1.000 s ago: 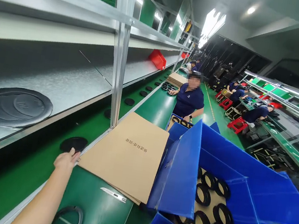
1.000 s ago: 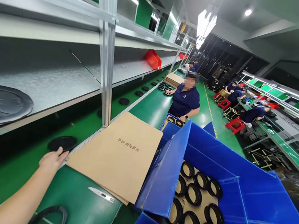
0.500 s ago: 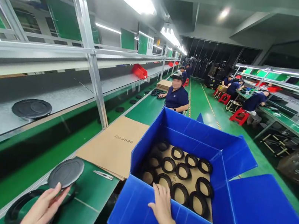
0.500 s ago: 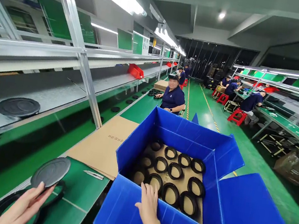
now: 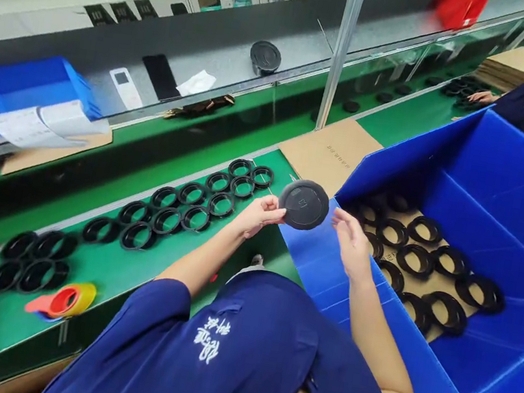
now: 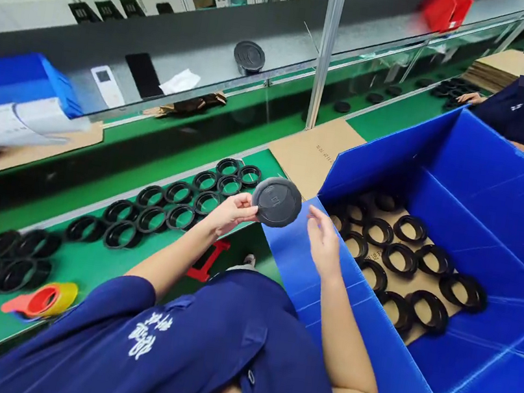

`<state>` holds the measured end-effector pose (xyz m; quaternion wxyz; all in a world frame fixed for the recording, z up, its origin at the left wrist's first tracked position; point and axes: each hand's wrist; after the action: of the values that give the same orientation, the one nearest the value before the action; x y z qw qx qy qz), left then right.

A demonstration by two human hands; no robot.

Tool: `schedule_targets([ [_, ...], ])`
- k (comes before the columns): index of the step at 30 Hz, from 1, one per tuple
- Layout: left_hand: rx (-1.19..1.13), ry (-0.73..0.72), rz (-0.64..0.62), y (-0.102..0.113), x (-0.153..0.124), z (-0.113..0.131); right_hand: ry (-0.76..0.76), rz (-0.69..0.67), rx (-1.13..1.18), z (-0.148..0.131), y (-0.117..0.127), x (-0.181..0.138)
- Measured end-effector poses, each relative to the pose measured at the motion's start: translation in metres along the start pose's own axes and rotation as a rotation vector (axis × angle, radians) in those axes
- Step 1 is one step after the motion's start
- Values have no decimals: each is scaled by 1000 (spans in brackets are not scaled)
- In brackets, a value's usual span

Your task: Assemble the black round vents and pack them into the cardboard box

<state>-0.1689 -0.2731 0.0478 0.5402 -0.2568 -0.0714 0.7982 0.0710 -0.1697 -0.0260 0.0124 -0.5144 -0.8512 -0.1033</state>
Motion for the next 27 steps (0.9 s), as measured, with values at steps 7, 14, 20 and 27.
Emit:
schedule_targets([
  [7,-34,-90,-29,15,-8,-3,-287,-263,359,-32,-48,16],
  [14,-574,-117,-38,60,-5,5,-296,-377,445,-66,-133,30],
  [20,-780,-98,-8,105,1,33,-216,-339,174,-79,-199,52],
  [27,-774,-132,45,150,2,72,1,-4,-223,-89,-269,85],
])
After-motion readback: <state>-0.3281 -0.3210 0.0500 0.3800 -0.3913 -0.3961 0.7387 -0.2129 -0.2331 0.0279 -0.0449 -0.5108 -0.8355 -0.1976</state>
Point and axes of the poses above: each hand's wrist, its own x-axis towards the middle knuckle, its own y-axis out of the back of the hand, z = x × y, and after that the axes turned 13 degrees about -x, right-handed
